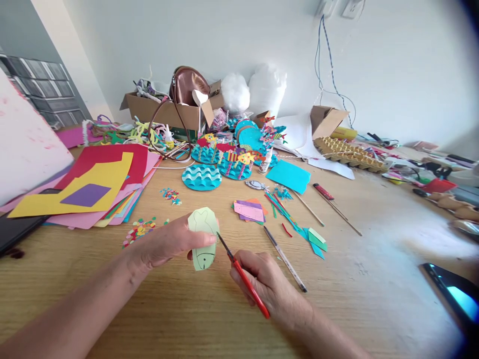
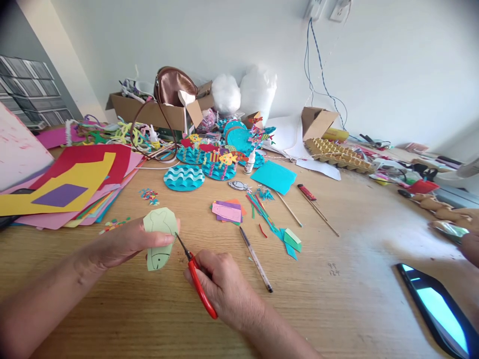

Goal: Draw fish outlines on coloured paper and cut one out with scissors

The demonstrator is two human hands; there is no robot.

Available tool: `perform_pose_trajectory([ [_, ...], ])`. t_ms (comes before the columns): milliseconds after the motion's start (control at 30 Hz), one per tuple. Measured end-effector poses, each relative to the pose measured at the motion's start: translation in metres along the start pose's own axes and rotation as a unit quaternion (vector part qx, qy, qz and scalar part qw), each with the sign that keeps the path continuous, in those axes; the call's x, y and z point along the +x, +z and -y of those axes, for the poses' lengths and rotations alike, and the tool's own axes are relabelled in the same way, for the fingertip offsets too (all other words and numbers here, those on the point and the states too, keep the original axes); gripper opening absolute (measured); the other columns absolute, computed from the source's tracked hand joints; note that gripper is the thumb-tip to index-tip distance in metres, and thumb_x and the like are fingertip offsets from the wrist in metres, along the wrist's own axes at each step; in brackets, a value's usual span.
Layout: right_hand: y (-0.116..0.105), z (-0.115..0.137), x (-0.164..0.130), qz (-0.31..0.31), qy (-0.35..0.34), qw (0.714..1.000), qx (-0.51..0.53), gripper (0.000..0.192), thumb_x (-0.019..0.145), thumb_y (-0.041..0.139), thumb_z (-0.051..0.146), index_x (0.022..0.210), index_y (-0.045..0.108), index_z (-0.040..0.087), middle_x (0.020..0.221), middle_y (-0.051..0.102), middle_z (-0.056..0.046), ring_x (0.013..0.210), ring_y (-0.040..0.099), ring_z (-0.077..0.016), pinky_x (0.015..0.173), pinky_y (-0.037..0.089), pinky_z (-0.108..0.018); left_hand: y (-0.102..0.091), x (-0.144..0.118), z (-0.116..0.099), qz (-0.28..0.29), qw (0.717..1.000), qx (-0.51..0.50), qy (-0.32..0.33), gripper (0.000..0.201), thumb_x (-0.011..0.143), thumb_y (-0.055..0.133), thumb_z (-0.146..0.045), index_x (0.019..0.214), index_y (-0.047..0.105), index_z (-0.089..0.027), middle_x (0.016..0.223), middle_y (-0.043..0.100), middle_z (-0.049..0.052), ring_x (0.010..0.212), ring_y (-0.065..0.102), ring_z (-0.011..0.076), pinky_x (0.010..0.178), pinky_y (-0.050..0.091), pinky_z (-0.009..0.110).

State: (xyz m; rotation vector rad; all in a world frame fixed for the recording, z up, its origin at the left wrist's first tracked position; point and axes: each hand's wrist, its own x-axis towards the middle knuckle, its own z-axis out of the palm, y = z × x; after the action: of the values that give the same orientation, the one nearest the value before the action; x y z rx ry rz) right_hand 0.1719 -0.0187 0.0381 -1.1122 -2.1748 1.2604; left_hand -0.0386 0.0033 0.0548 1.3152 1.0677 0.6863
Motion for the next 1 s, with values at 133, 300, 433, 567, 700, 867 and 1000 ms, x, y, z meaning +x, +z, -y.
perform_pose_trajectory([
  [133,0.001,-0.005,0.000,0.005,0.005,0.999,0.037,0.036,0.092,0.040,0.039,0.061,0.036,0.021,0.048,0.039,0.006,0.043,0.034,-0.0076,0.043,0.026,-0.021,0.000,0.002,0.001,0.003,0.999,-0.034,0.013,0.018,0.073,0.063,-0.035,0.080,0.056,-0.020,0.068,0.054,-0.003,0.061,0.049,0.0131,0.054,0.037,0.023],
  [300,0.001,-0.007,0.000,-0.011,0.044,0.990,0.136,0.043,0.090,0.040,0.053,0.061,0.037,0.021,0.047,0.041,0.007,0.040,0.036,-0.0065,0.039,0.028,-0.018,0.007,0.004,-0.001,0.016,0.997,-0.055,0.043,0.017,0.076,0.062,-0.033,0.075,0.056,-0.017,0.068,0.054,-0.002,0.063,0.049,0.0122,0.062,0.040,0.024],
  [433,0.003,-0.006,0.001,-0.021,0.060,0.983,0.175,0.046,0.089,0.039,0.056,0.060,0.037,0.021,0.046,0.041,0.007,0.038,0.035,-0.0060,0.037,0.028,-0.017,0.013,0.004,-0.002,0.010,0.995,-0.098,0.032,0.017,0.078,0.061,-0.032,0.078,0.056,-0.016,0.067,0.055,-0.001,0.062,0.050,0.0120,0.061,0.041,0.025],
  [567,0.002,-0.002,0.003,-0.024,0.077,0.980,0.180,0.044,0.088,0.039,0.056,0.061,0.038,0.021,0.046,0.042,0.007,0.039,0.037,-0.0068,0.039,0.030,-0.017,0.015,0.006,-0.004,-0.023,0.994,-0.096,0.045,0.019,0.077,0.062,-0.034,0.080,0.057,-0.016,0.066,0.052,-0.002,0.061,0.048,0.0117,0.059,0.040,0.024],
  [700,-0.004,0.001,0.003,-0.007,0.064,0.985,0.158,0.045,0.088,0.039,0.056,0.060,0.039,0.021,0.051,0.044,0.005,0.047,0.042,-0.0088,0.046,0.033,-0.019,0.010,0.012,-0.010,-0.053,0.995,-0.055,0.065,0.022,0.075,0.062,-0.037,0.078,0.057,-0.016,0.064,0.051,-0.003,0.059,0.045,0.0112,0.057,0.039,0.024],
  [867,-0.012,-0.001,0.001,-0.016,0.051,0.983,0.174,0.043,0.086,0.041,0.056,0.060,0.040,0.021,0.045,0.043,0.005,0.044,0.037,-0.0097,0.045,0.030,-0.022,-0.006,0.022,-0.025,-0.109,0.990,0.019,0.086,0.021,0.070,0.063,-0.036,0.073,0.058,-0.016,0.060,0.050,-0.004,0.056,0.043,0.0106,0.055,0.037,0.023],
  [1000,-0.019,-0.005,0.005,-0.156,0.000,0.962,0.222,0.035,0.083,0.050,0.051,0.067,0.044,0.020,0.053,0.047,0.003,0.051,0.042,-0.0116,0.050,0.034,-0.024,-0.010,0.028,-0.032,-0.098,0.991,0.074,0.059,0.020,0.066,0.064,-0.035,0.074,0.061,-0.017,0.062,0.053,-0.003,0.057,0.045,0.0121,0.054,0.036,0.023],
])
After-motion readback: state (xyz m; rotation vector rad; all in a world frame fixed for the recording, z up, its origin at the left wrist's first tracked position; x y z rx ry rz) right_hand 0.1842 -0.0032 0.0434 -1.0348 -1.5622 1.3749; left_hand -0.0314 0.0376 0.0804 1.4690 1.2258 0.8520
